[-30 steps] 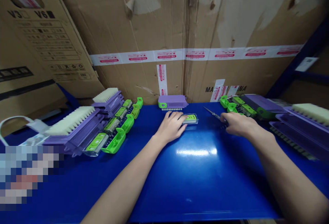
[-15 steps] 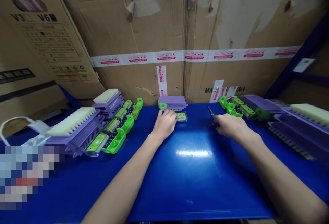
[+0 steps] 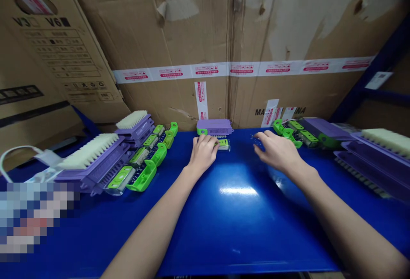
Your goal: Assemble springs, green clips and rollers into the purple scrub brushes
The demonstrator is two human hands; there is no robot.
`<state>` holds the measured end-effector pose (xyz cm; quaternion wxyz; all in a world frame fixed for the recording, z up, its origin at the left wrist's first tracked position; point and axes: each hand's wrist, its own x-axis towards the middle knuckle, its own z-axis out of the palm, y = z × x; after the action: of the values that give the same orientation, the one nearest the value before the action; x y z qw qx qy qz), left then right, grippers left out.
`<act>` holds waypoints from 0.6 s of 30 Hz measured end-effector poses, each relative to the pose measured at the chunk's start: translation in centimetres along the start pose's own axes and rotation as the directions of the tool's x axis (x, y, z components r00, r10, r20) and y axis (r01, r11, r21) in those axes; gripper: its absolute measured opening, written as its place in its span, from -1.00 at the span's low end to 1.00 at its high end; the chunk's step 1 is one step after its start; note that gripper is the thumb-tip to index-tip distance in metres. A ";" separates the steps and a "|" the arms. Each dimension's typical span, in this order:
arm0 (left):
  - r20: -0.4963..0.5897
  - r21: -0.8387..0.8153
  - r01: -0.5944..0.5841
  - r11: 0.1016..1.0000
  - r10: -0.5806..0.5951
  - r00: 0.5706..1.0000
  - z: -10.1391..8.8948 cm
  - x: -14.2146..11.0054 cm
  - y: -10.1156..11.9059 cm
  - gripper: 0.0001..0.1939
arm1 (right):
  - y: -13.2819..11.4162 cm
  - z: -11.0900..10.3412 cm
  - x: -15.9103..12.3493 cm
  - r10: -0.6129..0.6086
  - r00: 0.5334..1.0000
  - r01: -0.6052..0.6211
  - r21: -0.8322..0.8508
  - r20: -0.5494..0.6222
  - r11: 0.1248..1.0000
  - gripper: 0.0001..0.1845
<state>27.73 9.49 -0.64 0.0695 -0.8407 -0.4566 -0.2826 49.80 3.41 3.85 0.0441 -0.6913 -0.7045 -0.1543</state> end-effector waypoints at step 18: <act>-0.141 -0.210 0.204 0.956 -0.236 0.961 0.7 0.4 -0.9 -0.85 | -4.3 3.0 0.5 -0.352 0.936 0.342 0.191 0.021 0.920 -0.61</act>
<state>27.43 10.57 -1.17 -0.0073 -0.7610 -0.5107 -0.4000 46.01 4.75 0.50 0.0607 -0.5526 -0.8279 -0.0748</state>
